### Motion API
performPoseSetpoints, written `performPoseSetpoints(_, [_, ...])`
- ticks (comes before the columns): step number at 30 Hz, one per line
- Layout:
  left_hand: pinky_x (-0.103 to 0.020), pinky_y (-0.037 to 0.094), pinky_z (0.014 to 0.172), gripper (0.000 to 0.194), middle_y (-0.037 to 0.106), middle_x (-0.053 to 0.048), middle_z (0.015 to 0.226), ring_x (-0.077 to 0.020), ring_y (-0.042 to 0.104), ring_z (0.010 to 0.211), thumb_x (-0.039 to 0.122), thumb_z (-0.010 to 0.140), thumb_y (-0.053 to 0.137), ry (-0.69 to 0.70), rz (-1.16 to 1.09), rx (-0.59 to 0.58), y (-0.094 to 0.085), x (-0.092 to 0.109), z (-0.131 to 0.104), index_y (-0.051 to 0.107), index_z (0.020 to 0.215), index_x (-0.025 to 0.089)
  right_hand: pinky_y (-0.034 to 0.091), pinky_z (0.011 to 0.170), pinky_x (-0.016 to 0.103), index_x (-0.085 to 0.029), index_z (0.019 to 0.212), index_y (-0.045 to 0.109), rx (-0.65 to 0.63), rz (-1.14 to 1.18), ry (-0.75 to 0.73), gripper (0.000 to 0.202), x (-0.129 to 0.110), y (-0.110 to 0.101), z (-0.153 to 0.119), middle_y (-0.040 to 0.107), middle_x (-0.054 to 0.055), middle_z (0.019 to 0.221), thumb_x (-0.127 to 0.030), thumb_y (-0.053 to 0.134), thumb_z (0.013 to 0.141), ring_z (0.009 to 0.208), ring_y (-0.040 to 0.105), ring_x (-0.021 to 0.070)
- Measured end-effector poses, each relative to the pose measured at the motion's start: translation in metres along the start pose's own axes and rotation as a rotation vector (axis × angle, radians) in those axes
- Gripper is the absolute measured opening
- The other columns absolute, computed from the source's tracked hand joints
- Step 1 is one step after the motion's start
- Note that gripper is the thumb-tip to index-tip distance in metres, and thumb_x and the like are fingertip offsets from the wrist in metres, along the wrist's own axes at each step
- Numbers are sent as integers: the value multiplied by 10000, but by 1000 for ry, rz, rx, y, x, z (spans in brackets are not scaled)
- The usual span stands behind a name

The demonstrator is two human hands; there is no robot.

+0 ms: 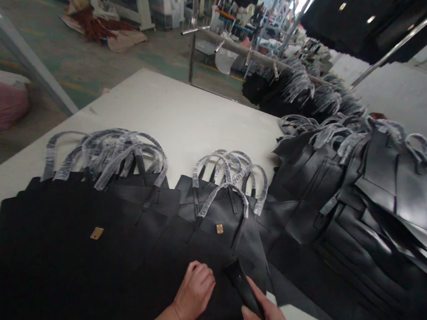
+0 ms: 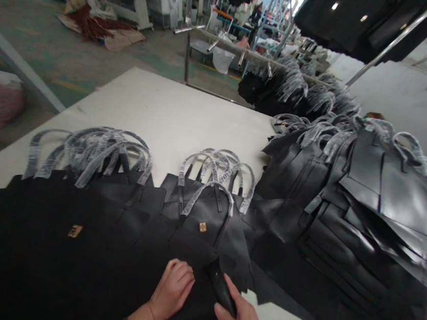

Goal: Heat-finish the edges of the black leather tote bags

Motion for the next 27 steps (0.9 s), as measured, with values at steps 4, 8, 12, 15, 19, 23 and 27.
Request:
performPoseSetpoints(4, [-469,411,886,142,590,-40,803,-208,530,865,105,863,489,-12,-7,19,1,-1,0,590,809,189,398,420,233,-186,1463,336,77,7,-36,750,-14,16,8,623,-10,655,-450,563,798,422,473,116])
performPoseSetpoints(8, [-477,413,890,128,610,-46,807,-219,536,884,108,832,519,-31,-11,16,5,-3,-1,612,822,196,456,499,253,-233,1465,335,42,-43,-171,710,-66,29,20,668,-4,753,-427,560,820,494,536,136])
performPoseSetpoints(12, [-491,417,930,232,668,-61,943,-259,562,983,143,783,574,-26,-37,38,12,-6,-4,626,999,208,499,575,279,-220,1441,388,-171,-184,-204,665,-107,56,33,720,26,833,-315,560,805,532,620,161])
performPoseSetpoints(15, [-500,423,959,425,654,-98,1135,-297,560,1073,177,794,557,-15,-17,67,23,-10,-9,558,1218,197,478,898,336,-163,1395,464,-184,-289,-280,655,-129,74,45,688,94,1148,-262,590,760,971,666,243])
performPoseSetpoints(19, [-489,460,930,434,655,-107,1158,-317,568,1089,198,817,526,-36,15,74,37,-16,-14,551,1250,199,373,1053,351,-122,1411,430,-192,-321,-306,678,-137,82,52,582,119,1327,-276,584,769,1224,535,250])
performPoseSetpoints(23, [-498,429,979,469,652,-81,1185,-300,568,1108,197,817,541,-24,-12,69,37,-15,-12,520,1284,233,366,1066,367,-170,1393,465,-213,-324,-287,643,-130,77,50,586,85,1329,-246,590,766,1229,533,253])
performPoseSetpoints(27, [-490,430,975,479,639,-90,1213,-304,569,1099,225,817,544,-44,15,64,35,-16,-7,516,1295,199,381,1057,378,-137,1377,484,-203,-330,-318,637,-141,85,55,598,105,1312,-231,592,757,1199,557,260])
Point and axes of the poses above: each hand's wrist, its own z-axis towards the middle knuckle, its own y-axis out of the palm, x = y × z, the point moved 5 cm from there along z, towards the middle knuckle
